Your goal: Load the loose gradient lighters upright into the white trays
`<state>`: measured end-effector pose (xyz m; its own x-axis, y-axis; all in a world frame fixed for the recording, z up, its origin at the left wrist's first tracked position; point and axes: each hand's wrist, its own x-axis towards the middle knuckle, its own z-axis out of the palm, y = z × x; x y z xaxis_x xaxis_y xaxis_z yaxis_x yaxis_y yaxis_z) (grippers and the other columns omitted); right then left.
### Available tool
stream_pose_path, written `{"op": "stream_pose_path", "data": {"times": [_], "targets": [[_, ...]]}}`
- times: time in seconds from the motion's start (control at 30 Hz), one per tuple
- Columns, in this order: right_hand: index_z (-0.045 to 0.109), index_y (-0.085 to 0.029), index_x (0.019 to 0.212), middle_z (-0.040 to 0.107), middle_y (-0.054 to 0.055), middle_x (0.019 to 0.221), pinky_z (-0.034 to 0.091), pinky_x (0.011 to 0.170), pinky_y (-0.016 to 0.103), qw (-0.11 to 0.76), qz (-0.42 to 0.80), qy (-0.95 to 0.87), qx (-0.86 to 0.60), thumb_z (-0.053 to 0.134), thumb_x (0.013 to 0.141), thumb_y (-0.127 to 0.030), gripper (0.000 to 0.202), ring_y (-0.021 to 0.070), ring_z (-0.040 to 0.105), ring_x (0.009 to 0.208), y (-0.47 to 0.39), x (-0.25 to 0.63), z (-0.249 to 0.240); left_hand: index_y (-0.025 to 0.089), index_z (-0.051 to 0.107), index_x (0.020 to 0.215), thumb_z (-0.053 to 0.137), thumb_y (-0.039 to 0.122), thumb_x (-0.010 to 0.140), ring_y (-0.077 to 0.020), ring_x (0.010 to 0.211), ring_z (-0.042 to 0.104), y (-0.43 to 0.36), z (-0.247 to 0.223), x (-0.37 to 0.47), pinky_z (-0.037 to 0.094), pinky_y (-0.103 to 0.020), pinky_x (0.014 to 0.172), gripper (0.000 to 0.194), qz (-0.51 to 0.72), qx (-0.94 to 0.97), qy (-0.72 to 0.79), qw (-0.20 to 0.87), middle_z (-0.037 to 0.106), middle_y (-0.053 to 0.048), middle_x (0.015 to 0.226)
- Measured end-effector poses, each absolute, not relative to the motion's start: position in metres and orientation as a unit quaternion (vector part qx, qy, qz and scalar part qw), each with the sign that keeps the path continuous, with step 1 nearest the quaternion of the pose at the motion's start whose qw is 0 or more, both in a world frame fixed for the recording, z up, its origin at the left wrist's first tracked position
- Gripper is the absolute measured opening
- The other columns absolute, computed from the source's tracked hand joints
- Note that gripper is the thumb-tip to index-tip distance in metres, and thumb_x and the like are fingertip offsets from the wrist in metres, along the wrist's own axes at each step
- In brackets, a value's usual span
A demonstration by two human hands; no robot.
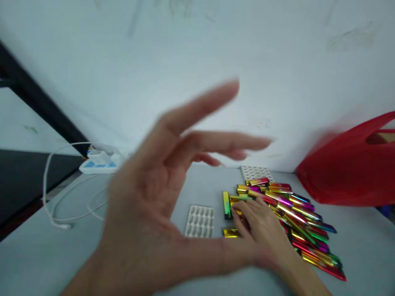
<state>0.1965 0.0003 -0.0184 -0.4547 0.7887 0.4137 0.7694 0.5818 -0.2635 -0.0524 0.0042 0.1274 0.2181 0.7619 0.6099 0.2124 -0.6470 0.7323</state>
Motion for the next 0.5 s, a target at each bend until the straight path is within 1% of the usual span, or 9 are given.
{"op": "stream_pose_path", "data": {"times": [0.03,0.07,0.13,0.17,0.23,0.3,0.4,0.47,0.5], "targets": [[0.066,-0.021,0.107,0.079,0.01,0.096,0.046,0.093,0.049,0.253,0.022,-0.852,-0.457,0.054,0.107,-0.014,0.014,0.0295,0.072,0.086,0.0,0.196,-0.017,0.039,0.055,0.16,0.105,0.037,0.08,-0.0317,0.129,0.074,0.01,0.112,-0.052,0.063,-0.046,0.107,0.094,0.508,0.759,0.296,0.281,0.08,0.002,0.133],[0.066,-0.021,0.105,0.078,0.009,0.094,0.047,0.093,0.05,0.252,0.026,-0.852,-0.458,0.055,0.106,-0.014,0.013,0.0298,0.071,0.087,0.0,0.196,-0.015,0.037,0.062,0.153,0.103,0.033,0.084,-0.0282,0.123,0.075,0.016,0.093,-0.052,0.062,-0.044,0.106,0.08,0.462,0.779,0.313,0.285,0.081,0.001,0.13],[0.066,-0.023,0.101,0.074,0.006,0.09,0.049,0.093,0.05,0.248,0.04,-0.854,-0.455,0.062,0.103,-0.015,0.009,0.0304,0.069,0.09,-0.003,0.196,-0.01,0.033,0.063,0.148,0.097,0.027,0.088,-0.0252,0.117,0.076,0.031,0.048,-0.056,0.062,-0.041,0.1,0.069,0.393,0.785,0.403,0.26,0.081,-0.001,0.131],[0.066,-0.024,0.099,0.072,0.006,0.091,0.05,0.094,0.05,0.245,0.052,-0.858,-0.448,0.067,0.101,-0.017,0.008,0.0309,0.067,0.093,-0.005,0.196,-0.007,0.03,0.064,0.145,0.096,0.025,0.089,-0.026,0.115,0.076,0.038,0.026,-0.059,0.061,-0.041,0.099,0.065,0.381,0.78,0.427,0.255,0.081,-0.004,0.129],[0.068,-0.026,0.099,0.071,0.007,0.101,0.052,0.097,0.051,0.234,0.089,-0.867,-0.43,0.077,0.095,-0.021,0.012,0.033,0.064,0.105,-0.009,0.197,-0.001,0.026,0.068,0.139,0.093,0.023,0.089,-0.0256,0.105,0.076,0.047,-0.01,-0.065,0.061,-0.041,0.094,0.056,0.358,0.778,0.451,0.252,0.082,-0.005,0.12],[0.07,-0.027,0.103,0.068,0.009,0.114,0.052,0.103,0.055,0.212,0.126,-0.874,-0.42,0.086,0.09,-0.026,0.021,0.036,0.06,0.116,-0.012,0.199,0.002,0.025,0.074,0.127,0.093,0.024,0.089,-0.0225,0.091,0.074,0.05,-0.03,-0.071,0.059,-0.037,0.089,0.042,0.332,0.787,0.456,0.25,0.081,-0.001,0.107],[0.071,-0.028,0.104,0.065,0.009,0.116,0.05,0.107,0.061,0.174,0.144,-0.875,-0.428,0.087,0.09,-0.027,0.021,0.0376,0.058,0.12,-0.013,0.199,0.001,0.026,0.076,0.126,0.098,0.03,0.085,-0.0184,0.077,0.069,0.049,-0.032,-0.075,0.056,-0.032,0.078,0.047,0.301,0.8,0.456,0.249,0.079,0.001,0.106],[0.07,-0.028,0.102,0.065,0.007,0.112,0.05,0.107,0.061,0.162,0.151,-0.875,-0.431,0.083,0.094,-0.022,0.016,0.0354,0.059,0.118,-0.012,0.198,0.0,0.026,0.076,0.125,0.101,0.032,0.083,-0.0161,0.07,0.066,0.047,-0.027,-0.076,0.054,-0.03,0.073,0.05,0.285,0.807,0.454,0.247,0.079,0.002,0.107],[0.069,-0.027,0.101,0.065,0.006,0.11,0.05,0.106,0.059,0.16,0.157,-0.874,-0.431,0.081,0.095,-0.019,0.016,0.0339,0.06,0.116,-0.012,0.197,-0.001,0.026,0.077,0.123,0.101,0.031,0.083,-0.0151,0.067,0.064,0.046,-0.025,-0.076,0.052,-0.029,0.07,0.047,0.278,0.811,0.453,0.246,0.078,0.003,0.105]]}}
